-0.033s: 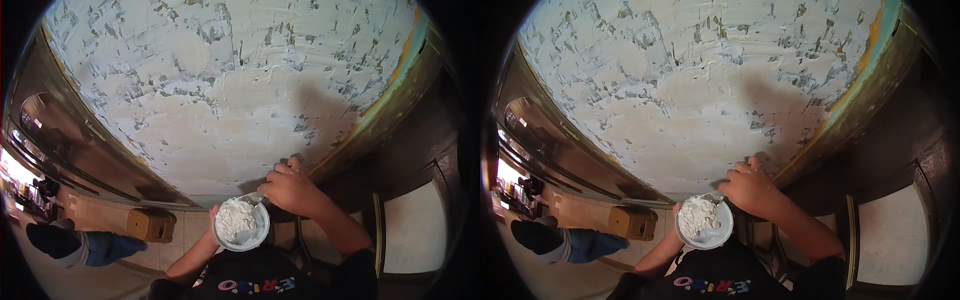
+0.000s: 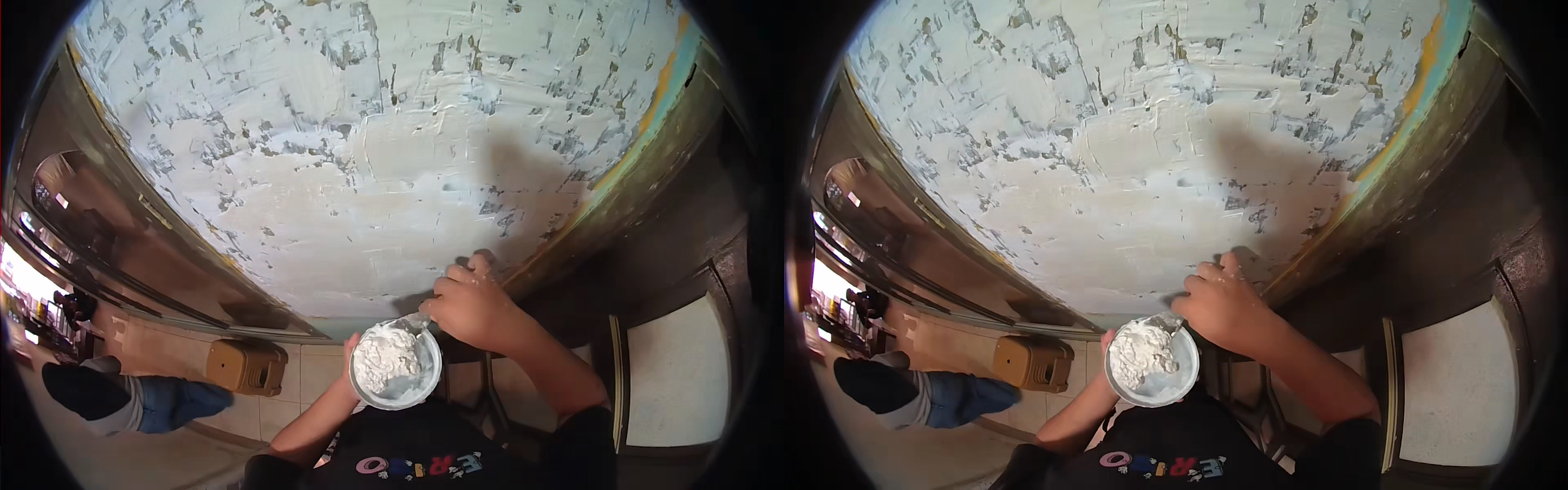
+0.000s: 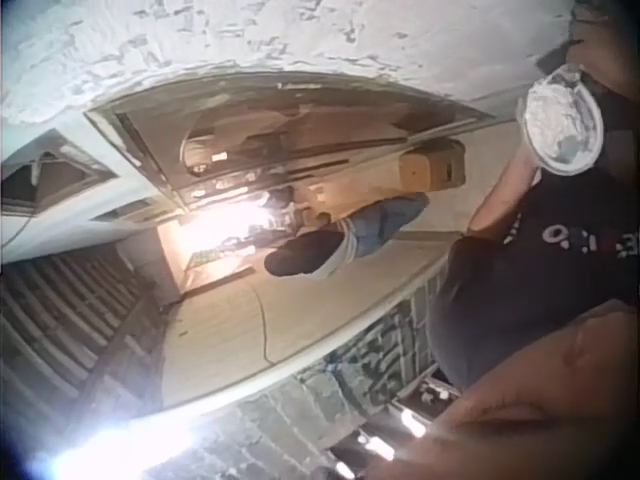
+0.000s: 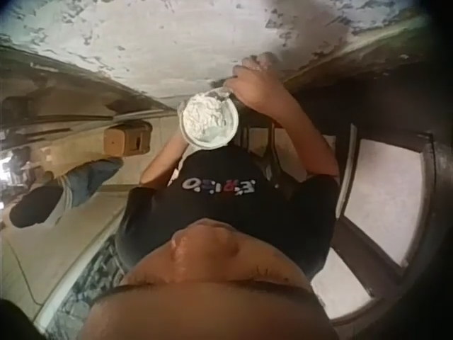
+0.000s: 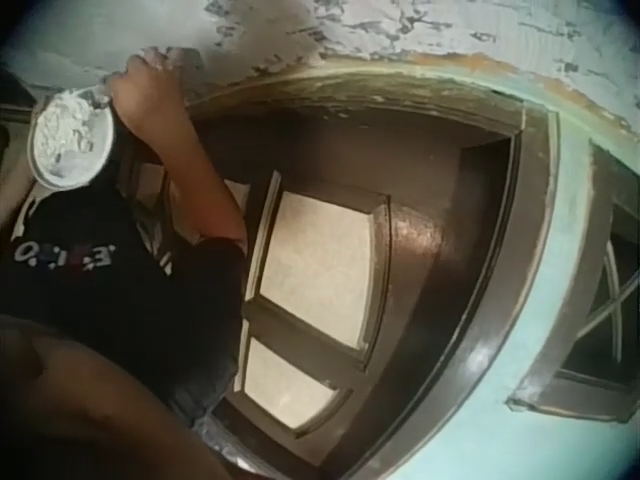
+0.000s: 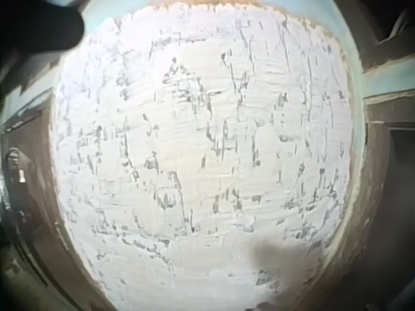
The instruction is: Applying plaster or joint compound to a wall using a putty knife.
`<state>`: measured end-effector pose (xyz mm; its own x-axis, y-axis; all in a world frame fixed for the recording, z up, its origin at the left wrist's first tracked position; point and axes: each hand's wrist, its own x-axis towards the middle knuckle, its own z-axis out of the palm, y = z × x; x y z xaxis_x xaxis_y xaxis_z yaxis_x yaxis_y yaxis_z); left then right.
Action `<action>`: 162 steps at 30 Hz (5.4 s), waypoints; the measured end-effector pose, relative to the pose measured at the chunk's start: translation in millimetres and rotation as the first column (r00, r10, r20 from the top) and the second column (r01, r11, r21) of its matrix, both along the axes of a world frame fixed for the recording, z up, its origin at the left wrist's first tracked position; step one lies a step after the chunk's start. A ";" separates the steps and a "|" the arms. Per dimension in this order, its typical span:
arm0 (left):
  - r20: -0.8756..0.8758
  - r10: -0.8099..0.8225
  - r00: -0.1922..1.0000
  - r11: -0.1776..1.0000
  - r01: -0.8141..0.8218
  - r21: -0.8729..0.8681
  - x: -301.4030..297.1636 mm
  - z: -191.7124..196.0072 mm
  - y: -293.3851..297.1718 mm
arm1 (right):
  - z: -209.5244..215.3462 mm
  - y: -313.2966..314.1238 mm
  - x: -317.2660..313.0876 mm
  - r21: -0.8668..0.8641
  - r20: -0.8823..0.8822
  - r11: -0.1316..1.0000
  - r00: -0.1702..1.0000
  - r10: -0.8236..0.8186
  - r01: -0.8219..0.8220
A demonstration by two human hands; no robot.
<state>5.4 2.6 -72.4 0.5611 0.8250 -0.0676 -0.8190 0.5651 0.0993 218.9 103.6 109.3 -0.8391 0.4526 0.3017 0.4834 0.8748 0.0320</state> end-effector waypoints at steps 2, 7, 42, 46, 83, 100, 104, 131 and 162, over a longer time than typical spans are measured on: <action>0.059 -0.066 0.996 0.997 0.068 -0.030 4.7 4.5 1.5 | 1.2 3.0 -6.3 0.003 0.012 1.000 1.000 0.010 -0.010; -0.061 -0.043 0.997 0.999 0.040 -0.034 19.6 3.9 -0.8 | 12.5 1.9 -15.9 -0.010 0.066 0.993 0.991 0.118 -0.118; 0.207 0.087 0.974 0.957 -0.024 -0.288 42.1 57.9 -4.9 | 22.8 -6.4 -54.4 -0.025 0.211 0.933 0.911 0.355 -0.358; 0.275 0.127 0.953 0.987 -0.093 -0.134 26.1 67.3 -3.2 | 31.9 -11.3 -48.5 0.132 0.116 0.936 0.943 0.311 -0.325; -0.131 0.615 0.778 0.785 -0.620 0.005 6.6 56.8 7.6 | -16.1 -8.9 -12.5 -0.231 0.056 0.962 0.989 -0.135 0.144; -0.267 0.763 0.588 0.622 -0.781 0.056 21.7 47.4 1.1 | -24.8 -70.9 -10.3 -0.232 0.101 0.949 0.976 -0.194 0.212; -0.269 0.748 0.607 0.629 -0.778 -0.008 20.2 45.0 -1.1 | -24.0 -71.2 -8.9 -0.378 0.115 0.906 0.980 -0.160 0.192; -0.046 0.590 0.806 0.807 -0.591 0.005 22.5 62.4 -7.2 | 71.2 -14.7 6.6 -0.283 -0.050 0.959 0.999 -0.022 0.007; -0.004 0.488 0.873 0.871 -0.487 0.069 29.8 47.7 16.8 | 1.1 -18.0 -43.0 -0.344 -0.939 0.705 0.241 -0.246 -0.620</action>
